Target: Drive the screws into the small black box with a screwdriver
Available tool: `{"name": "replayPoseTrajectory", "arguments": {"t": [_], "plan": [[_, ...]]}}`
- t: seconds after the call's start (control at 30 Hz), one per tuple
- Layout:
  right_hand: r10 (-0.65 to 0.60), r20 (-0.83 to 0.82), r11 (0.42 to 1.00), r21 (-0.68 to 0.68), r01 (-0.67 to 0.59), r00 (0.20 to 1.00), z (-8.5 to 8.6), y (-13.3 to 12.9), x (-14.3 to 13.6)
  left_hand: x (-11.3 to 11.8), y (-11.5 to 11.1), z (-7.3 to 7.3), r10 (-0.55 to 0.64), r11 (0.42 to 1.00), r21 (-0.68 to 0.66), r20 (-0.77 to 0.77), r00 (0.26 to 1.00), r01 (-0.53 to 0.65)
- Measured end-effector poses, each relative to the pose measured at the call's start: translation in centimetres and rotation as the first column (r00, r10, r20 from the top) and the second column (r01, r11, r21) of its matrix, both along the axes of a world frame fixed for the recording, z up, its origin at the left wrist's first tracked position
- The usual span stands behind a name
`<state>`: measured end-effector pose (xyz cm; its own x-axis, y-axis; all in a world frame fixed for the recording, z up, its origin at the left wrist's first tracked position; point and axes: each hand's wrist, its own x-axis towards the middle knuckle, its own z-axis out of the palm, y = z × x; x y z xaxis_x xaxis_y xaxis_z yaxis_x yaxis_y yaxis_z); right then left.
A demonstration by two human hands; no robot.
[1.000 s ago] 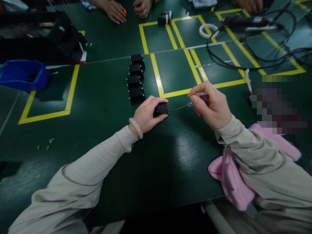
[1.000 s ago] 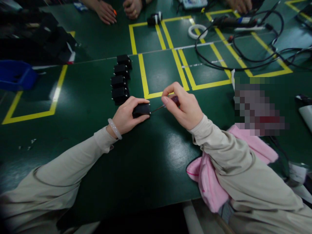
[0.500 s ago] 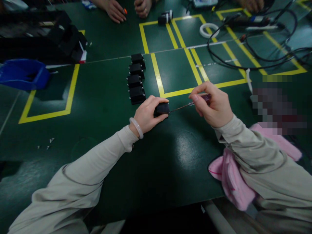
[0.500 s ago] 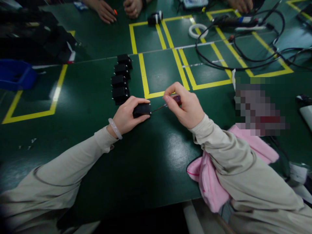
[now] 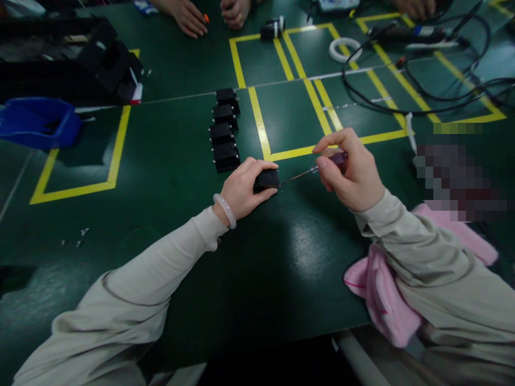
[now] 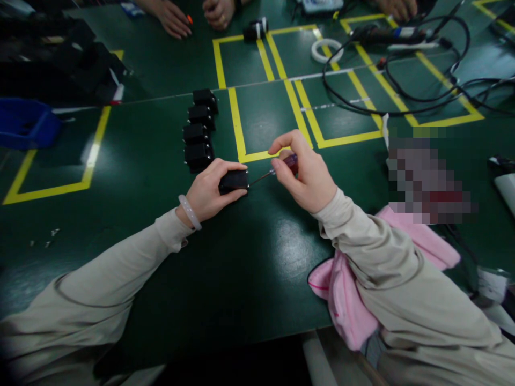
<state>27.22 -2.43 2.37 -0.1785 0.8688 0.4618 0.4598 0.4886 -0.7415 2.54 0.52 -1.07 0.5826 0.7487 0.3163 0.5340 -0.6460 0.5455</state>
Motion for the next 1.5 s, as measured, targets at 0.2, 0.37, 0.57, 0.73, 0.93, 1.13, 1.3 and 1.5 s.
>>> {"name": "replayPoseTrajectory", "arguments": {"t": [0.2, 0.37, 0.57, 0.73, 0.93, 1.13, 1.3, 1.5], "plan": [[-0.022, 0.02, 1.0, 0.009, 0.022, 1.0, -0.07, 0.08, 0.11, 0.01, 0.02, 0.01, -0.002, 1.0, 0.002, 0.005, 1.0, 0.002], [-0.022, 0.003, 0.999, 0.025, 0.022, 1.0, -0.33, 0.13, 0.19, 0.01, -0.01, 0.06, 0.004, 1.0, -0.004, -0.009, 1.0, -0.004], [-0.035, 0.031, 0.999, 0.031, 0.034, 0.999, -0.04, 0.16, 0.19, -0.03, -0.02, 0.02, 0.005, 1.0, -0.001, -0.011, 1.0, -0.005], [-0.013, 0.026, 1.0, 0.016, 0.013, 1.0, 0.06, 0.06, 0.12, -0.01, 0.04, 0.01, -0.004, 1.0, 0.001, 0.001, 1.0, 0.004], [-0.027, 0.046, 0.999, 0.032, 0.026, 0.999, 0.25, 0.08, 0.08, -0.03, 0.07, 0.05, 0.004, 1.0, -0.004, -0.004, 1.0, -0.004], [-0.005, 0.031, 1.0, 0.012, 0.004, 0.999, 0.28, -0.07, 0.04, -0.02, 0.02, 0.1, 0.0, 1.0, 0.001, -0.007, 1.0, 0.0], [-0.011, 0.045, 1.0, 0.03, 0.01, 0.999, 0.2, 0.08, 0.15, -0.02, 0.11, -0.02, -0.006, 1.0, 0.018, -0.001, 1.0, 0.006], [0.02, -0.005, 0.999, 0.034, -0.019, 1.0, 0.07, 0.15, 0.11, -0.01, 0.1, -0.09, -0.002, 1.0, 0.011, 0.006, 1.0, 0.002]]}}
